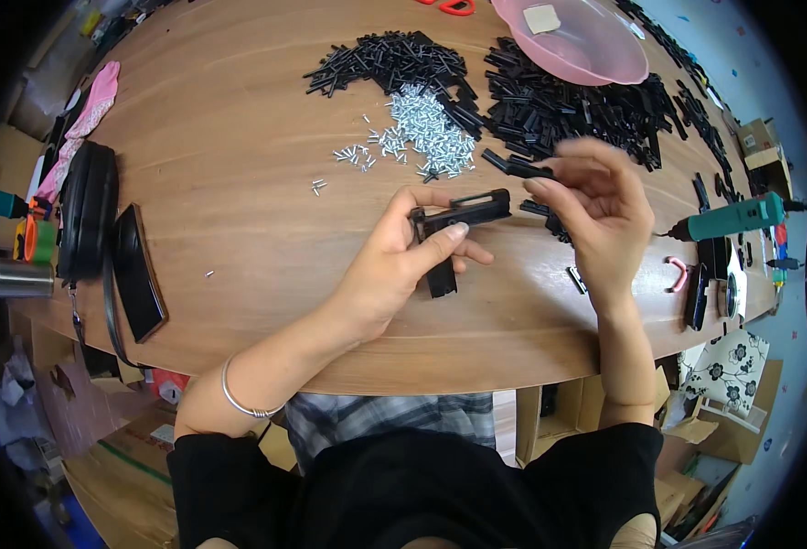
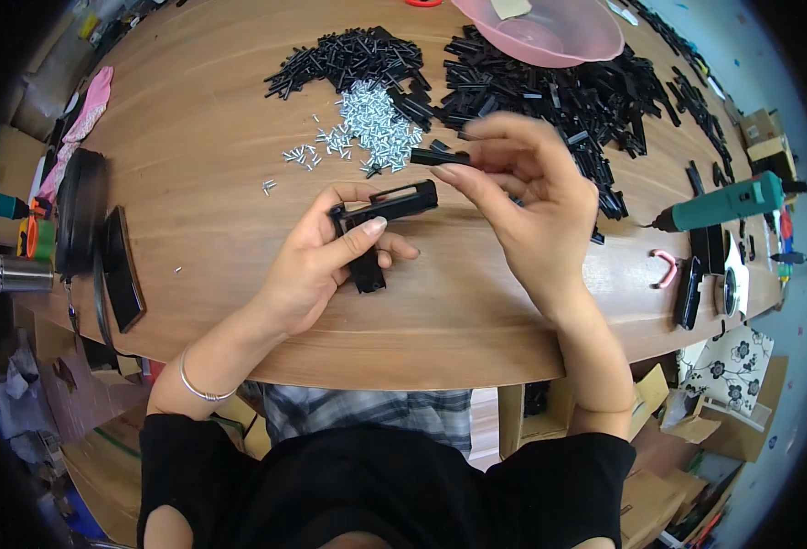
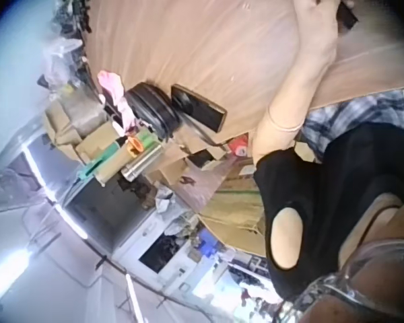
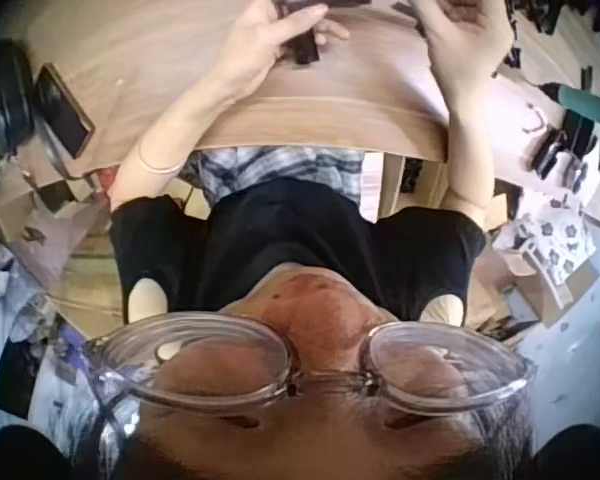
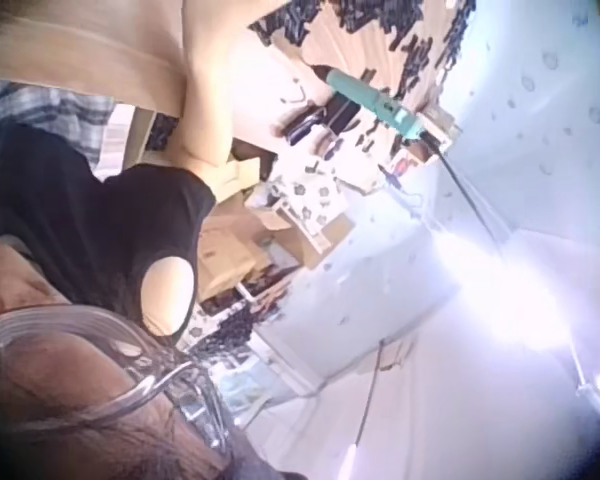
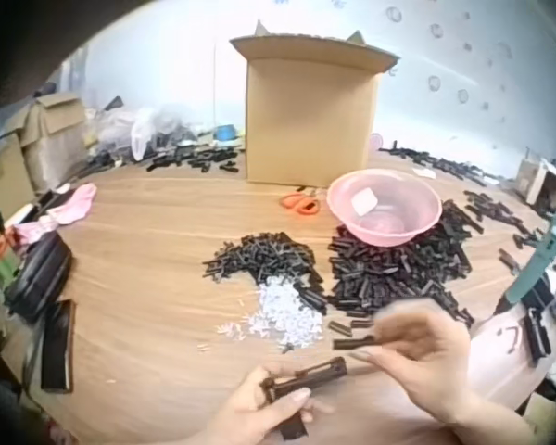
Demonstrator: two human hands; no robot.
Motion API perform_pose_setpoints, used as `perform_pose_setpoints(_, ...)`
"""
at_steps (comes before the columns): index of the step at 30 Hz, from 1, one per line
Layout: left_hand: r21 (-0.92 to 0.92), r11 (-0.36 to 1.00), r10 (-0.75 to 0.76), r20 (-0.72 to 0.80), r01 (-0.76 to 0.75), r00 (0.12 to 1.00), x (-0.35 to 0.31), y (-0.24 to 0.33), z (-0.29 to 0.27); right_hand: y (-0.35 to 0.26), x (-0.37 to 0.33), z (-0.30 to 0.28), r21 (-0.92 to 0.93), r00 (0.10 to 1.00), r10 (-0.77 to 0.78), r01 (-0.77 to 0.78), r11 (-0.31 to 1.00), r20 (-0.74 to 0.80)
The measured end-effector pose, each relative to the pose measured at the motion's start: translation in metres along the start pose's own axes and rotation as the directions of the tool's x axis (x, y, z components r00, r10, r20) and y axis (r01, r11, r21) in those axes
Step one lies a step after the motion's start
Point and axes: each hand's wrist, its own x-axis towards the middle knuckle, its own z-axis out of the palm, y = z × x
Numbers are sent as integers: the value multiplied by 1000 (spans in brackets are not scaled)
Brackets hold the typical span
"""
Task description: The person assembles black metal hinges by inserting small black plastic pieces and silver screws into the hinge slots. They use a green electric screwdriver to tighten the screws into the hinges. The person handles the components one at a time, placing the finished hinges on the table.
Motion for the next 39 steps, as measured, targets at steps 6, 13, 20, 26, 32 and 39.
perform_pose_setpoints(6, 62, 992, 110, 36, -112, 993, 0, -5, -5, 15, -16, 5, 208, 990, -54, 26, 978, 133)
perform_pose_setpoints(13, 352, 763, 534, 131, -542, 836, -4, -8, 4, 15, -21, 17, 145, 958, -172, 141, 979, 229)
perform_pose_setpoints(20, 512, 689, 505, 170, -514, 846, -10, -7, 4, 4, -29, 21, -2, 942, -255, 262, 965, 220)
perform_pose_setpoints(26, 538, 583, 667, 109, -608, 737, -9, -14, 6, 1, -32, 24, -22, 927, -307, 319, 947, 216)
perform_pose_setpoints(32, 386, 641, 707, 40, -664, 706, -12, -12, 22, 1, -26, 20, -54, 878, -443, 459, 887, 181)
perform_pose_setpoints(39, 572, 533, 709, 101, -624, 698, -15, -13, 17, -2, -29, 23, -80, 900, -422, 432, 899, 109)
